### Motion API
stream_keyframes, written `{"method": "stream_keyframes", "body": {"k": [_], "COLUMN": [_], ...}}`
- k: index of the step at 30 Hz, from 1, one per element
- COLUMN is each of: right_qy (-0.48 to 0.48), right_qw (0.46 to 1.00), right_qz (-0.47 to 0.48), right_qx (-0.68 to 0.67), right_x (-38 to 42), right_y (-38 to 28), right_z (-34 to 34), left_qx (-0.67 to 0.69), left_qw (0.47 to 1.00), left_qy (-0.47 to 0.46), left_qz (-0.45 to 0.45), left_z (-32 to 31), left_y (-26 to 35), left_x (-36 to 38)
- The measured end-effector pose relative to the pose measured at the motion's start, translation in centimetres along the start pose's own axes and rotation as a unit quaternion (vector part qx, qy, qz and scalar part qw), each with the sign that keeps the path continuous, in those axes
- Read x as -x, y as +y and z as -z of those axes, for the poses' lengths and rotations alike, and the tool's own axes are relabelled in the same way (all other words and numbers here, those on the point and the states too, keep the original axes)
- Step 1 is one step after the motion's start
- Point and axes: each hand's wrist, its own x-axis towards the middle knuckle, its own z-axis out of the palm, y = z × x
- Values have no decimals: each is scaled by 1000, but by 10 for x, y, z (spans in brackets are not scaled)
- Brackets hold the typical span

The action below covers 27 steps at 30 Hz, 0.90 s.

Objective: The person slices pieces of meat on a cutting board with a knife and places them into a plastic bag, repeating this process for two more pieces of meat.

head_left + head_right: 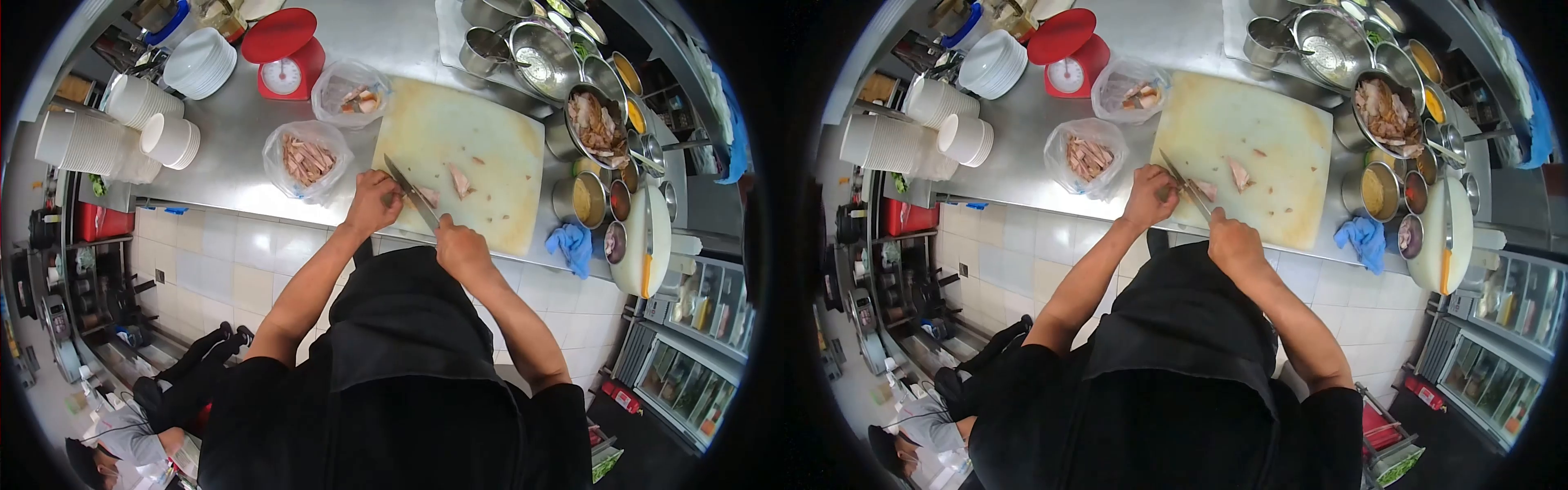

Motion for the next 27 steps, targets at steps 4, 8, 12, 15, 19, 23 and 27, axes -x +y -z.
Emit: {"method": "stream_keyframes", "body": {"k": [4, 8, 12, 15, 19, 23, 27], "right_qy": [-34, -7, 10, 6, 28, 73, 80], "right_qw": [999, 1000, 1000, 999, 995, 985, 973], "right_qz": [3, 4, -7, -2, -23, -57, -108], "right_qx": [3, -1, -15, -43, -98, -149, -188], "right_x": [8, -2, -9, -3, 13, 28, 38], "right_y": [-8, -8, -2, 11, 16, 26, 37], "right_z": [24, -17, -19, -9, 8, 17, 18], "left_qx": [8, -12, -14, -23, -52, 54, 36], "left_qw": [1000, 1000, 1000, 999, 993, 991, 992], "left_qy": [6, 2, 18, -1, -62, -46, 80], "left_qz": [13, 10, 3, 30, 85, 118, 96], "left_z": [1, -1, 1, 1, 11, 16, 42], "left_y": [2, 1, 5, 11, 17, 19, 8], "left_x": [1, 6, 2, 1, -1, 4, -36]}}
